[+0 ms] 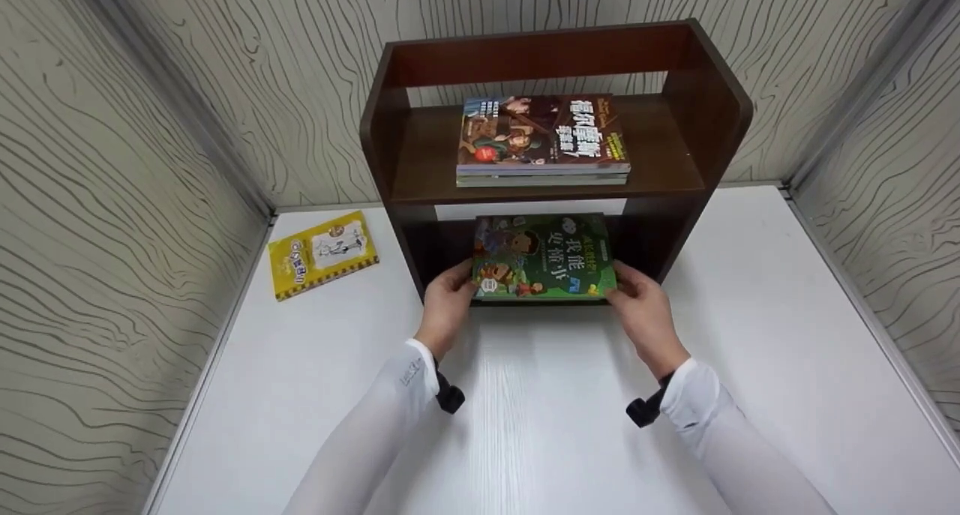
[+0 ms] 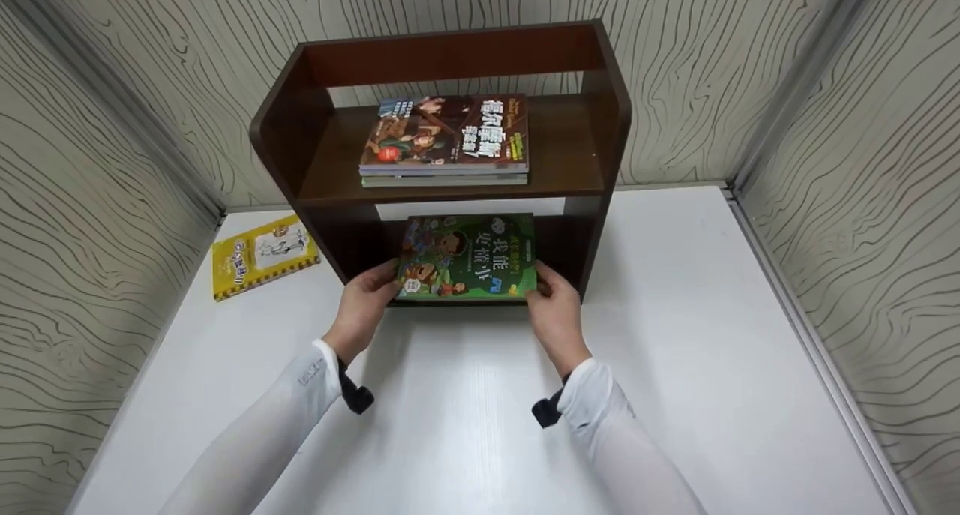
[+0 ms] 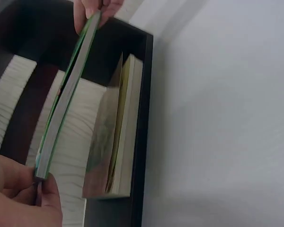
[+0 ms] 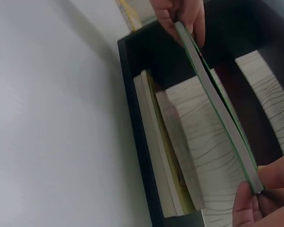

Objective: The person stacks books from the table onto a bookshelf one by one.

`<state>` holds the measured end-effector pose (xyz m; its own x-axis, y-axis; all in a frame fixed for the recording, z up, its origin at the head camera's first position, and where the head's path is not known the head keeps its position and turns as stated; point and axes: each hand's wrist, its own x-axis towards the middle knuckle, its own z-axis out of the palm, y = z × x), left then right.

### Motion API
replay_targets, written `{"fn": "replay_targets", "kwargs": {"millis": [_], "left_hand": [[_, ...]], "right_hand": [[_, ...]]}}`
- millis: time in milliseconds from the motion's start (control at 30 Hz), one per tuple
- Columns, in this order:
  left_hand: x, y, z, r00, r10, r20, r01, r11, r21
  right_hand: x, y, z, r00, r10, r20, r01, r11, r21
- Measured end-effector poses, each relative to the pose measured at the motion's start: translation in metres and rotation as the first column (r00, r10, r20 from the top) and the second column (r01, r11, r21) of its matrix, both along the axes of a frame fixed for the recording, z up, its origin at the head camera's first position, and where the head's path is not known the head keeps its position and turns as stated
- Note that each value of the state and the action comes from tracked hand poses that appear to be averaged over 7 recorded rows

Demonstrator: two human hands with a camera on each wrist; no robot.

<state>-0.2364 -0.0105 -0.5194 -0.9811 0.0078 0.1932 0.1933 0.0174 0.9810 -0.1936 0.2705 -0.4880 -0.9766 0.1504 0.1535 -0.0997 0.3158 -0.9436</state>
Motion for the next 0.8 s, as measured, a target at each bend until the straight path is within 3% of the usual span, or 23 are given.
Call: {"fn": "replay_targets", "kwargs": {"millis": [167, 300, 500, 800], "left_hand": [[-0.022, 0.004, -0.01, 0.997, 0.073, 0.018, -0.071, 0.991, -0.112], [-0.033, 0.006, -0.017, 0.996, 0.078, 0.035, -0.072, 0.987, -0.145], [-0.04, 0.01, -0.022, 0.995, 0.09, 0.031, -0.081, 0.972, -0.219], [-0.042, 0.015, -0.03, 0.996, 0.074, -0.05, -0.088, 0.918, -0.387]], "right_hand": [[-0.026, 0.0, -0.005, 1.0, -0.018, 0.002, 0.018, 0.998, 0.056], [-0.037, 0.001, -0.012, 1.0, -0.025, -0.007, 0.026, 0.994, 0.11], [-0.047, 0.004, -0.021, 0.999, -0.029, -0.014, 0.031, 0.978, 0.204], [-0.052, 0.007, -0.03, 0.998, -0.032, 0.048, 0.014, 0.941, 0.339]]}}
